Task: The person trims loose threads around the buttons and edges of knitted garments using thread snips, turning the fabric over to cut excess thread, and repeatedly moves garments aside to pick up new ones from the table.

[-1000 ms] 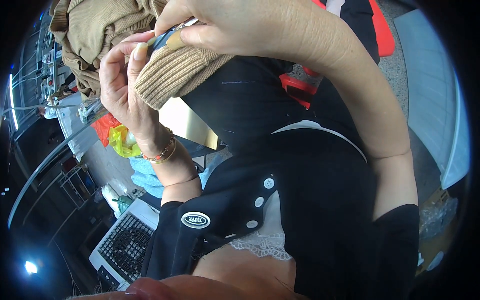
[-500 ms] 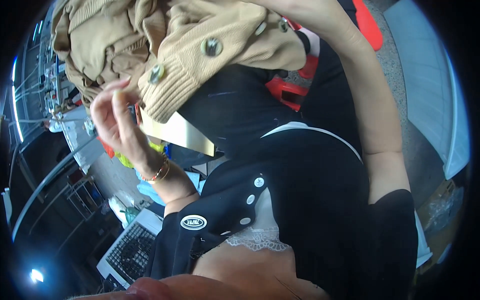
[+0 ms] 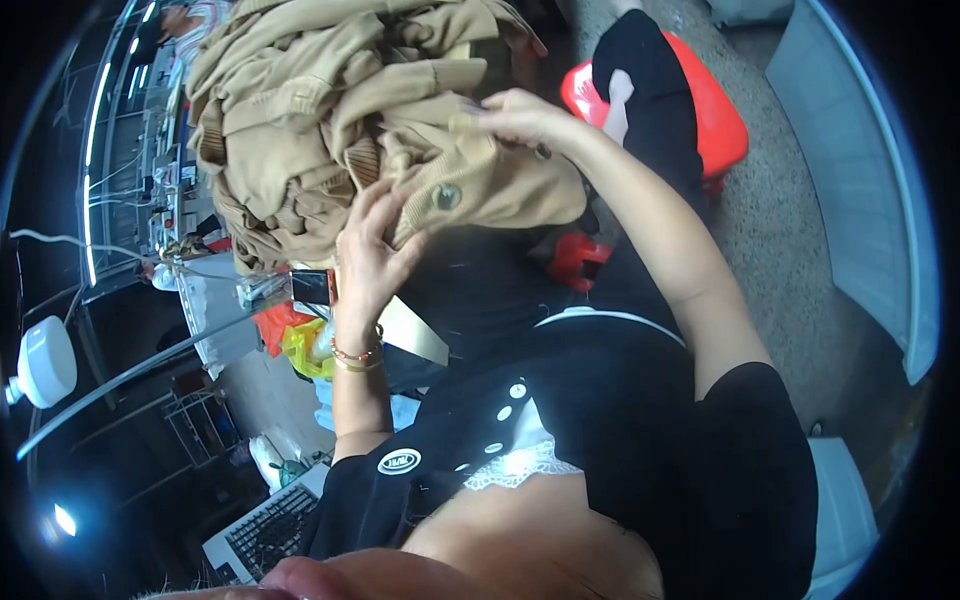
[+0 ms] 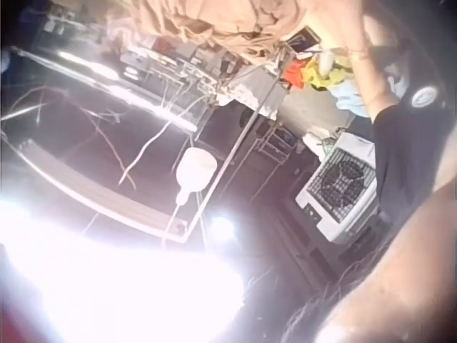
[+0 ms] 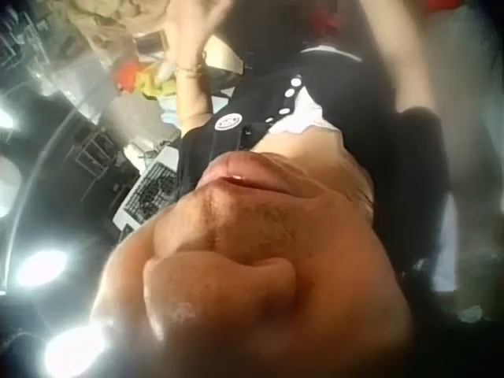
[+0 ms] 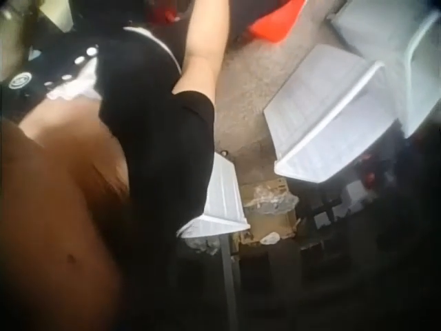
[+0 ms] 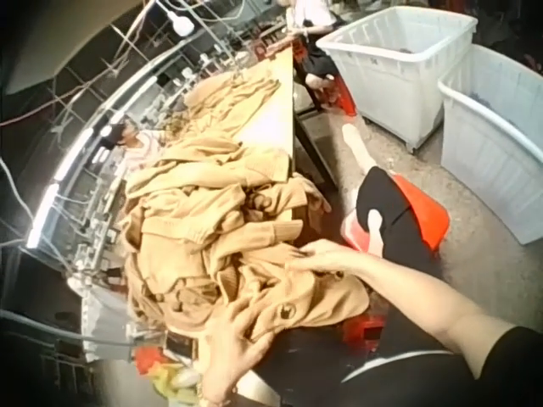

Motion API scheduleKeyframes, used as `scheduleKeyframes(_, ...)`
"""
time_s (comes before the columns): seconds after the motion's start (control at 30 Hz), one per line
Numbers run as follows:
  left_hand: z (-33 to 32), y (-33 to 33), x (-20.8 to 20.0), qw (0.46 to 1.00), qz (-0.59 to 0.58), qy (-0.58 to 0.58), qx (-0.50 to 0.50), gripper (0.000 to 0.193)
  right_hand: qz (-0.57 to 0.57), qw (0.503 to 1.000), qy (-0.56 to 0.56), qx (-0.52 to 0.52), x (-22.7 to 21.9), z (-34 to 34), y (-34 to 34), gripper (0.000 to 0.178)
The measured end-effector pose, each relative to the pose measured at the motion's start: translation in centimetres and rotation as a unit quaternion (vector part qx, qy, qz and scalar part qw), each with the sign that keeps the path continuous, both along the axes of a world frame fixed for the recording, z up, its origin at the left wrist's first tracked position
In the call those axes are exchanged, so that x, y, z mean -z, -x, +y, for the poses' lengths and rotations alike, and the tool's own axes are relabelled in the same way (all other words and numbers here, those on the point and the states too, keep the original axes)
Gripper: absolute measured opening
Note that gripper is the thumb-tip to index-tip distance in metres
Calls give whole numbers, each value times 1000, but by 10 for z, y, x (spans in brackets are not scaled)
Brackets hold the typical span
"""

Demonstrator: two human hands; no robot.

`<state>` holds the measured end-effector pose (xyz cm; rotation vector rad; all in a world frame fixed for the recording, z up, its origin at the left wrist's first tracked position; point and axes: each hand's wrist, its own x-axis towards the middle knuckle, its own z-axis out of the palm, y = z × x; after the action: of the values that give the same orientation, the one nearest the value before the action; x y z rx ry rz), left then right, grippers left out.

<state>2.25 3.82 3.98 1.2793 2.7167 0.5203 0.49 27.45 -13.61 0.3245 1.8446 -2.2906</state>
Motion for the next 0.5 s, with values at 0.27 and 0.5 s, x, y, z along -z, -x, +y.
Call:
scheduleKeyframes(0.27, -17, -2, 14, 980, -6, -197, 25, 29, 142, 966, 207, -63, -62, 6, -42, 47)
scheduleKeyframes(0.5, 12, -5, -21, 932, 56, -348, 90, 53, 428, 862, 259, 83, -178, 32, -98, 72)
